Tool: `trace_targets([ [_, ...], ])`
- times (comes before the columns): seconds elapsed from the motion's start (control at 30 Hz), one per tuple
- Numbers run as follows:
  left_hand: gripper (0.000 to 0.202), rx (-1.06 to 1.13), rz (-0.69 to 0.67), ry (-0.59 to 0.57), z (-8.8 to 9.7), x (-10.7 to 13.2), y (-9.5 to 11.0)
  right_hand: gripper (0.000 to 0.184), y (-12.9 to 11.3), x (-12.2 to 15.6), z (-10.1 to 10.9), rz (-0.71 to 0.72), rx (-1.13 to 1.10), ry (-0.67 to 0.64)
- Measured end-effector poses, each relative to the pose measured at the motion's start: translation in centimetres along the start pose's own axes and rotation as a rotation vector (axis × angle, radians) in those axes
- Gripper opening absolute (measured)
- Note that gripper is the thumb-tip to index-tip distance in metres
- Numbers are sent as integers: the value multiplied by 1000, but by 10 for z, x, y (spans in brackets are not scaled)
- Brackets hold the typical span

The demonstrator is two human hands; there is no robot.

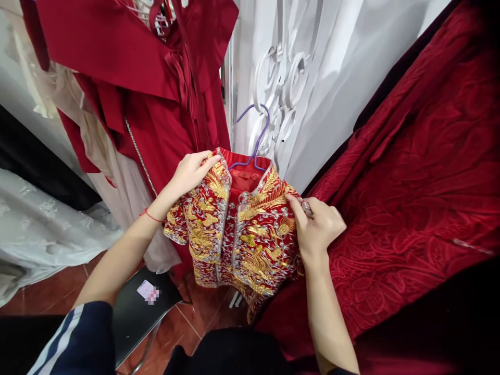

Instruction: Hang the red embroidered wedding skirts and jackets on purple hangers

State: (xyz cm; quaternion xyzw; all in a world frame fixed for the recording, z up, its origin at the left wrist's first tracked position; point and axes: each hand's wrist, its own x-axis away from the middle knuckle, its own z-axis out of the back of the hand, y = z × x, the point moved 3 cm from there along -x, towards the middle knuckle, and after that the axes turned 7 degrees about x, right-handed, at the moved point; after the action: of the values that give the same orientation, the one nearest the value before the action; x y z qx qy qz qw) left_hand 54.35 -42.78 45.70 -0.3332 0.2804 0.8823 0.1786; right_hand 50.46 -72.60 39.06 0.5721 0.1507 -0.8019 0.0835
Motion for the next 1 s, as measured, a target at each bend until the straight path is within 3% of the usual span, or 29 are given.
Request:
trace_targets([
  [0.13,35,-133,37,-44,-16,16,-1,33,-4,21,-3,40,27,22],
  [0.2,36,-115,-17,65,-24,42,-2,43,2,56,-1,19,-86,127],
  [0.27,41,-29,-17,276,-35,84,-9,31,6,111,-4,-42,-287,169],
  [0.3,40,50,39,395,-45,110,-17,17,4,143,-12,-110,-447,13],
  [0.37,33,238,273,621,-74,170,-40,5,-10,217,-38,-372,-806,-605],
  [0.43,27,464,698,769,-116,233,-70,11,-32,284,-55,-462,-885,-875],
  [0.53,29,591,1017,669,-180,303,-99,24,-53,356,-76,-628,-969,-1160],
  [0.6,34,675,1170,557,-211,331,-110,31,-52,387,-86,-782,-1009,-1289],
  [0.67,37,760,1294,465,-232,346,-119,32,-41,407,-95,-951,-1034,-1338],
  [0.8,38,927,1439,368,-250,360,-139,34,-21,427,-111,-1233,-1088,-1253],
  [1.0,38,1098,1509,370,-251,388,-162,33,-18,436,-125,-1448,-1173,-1143],
])
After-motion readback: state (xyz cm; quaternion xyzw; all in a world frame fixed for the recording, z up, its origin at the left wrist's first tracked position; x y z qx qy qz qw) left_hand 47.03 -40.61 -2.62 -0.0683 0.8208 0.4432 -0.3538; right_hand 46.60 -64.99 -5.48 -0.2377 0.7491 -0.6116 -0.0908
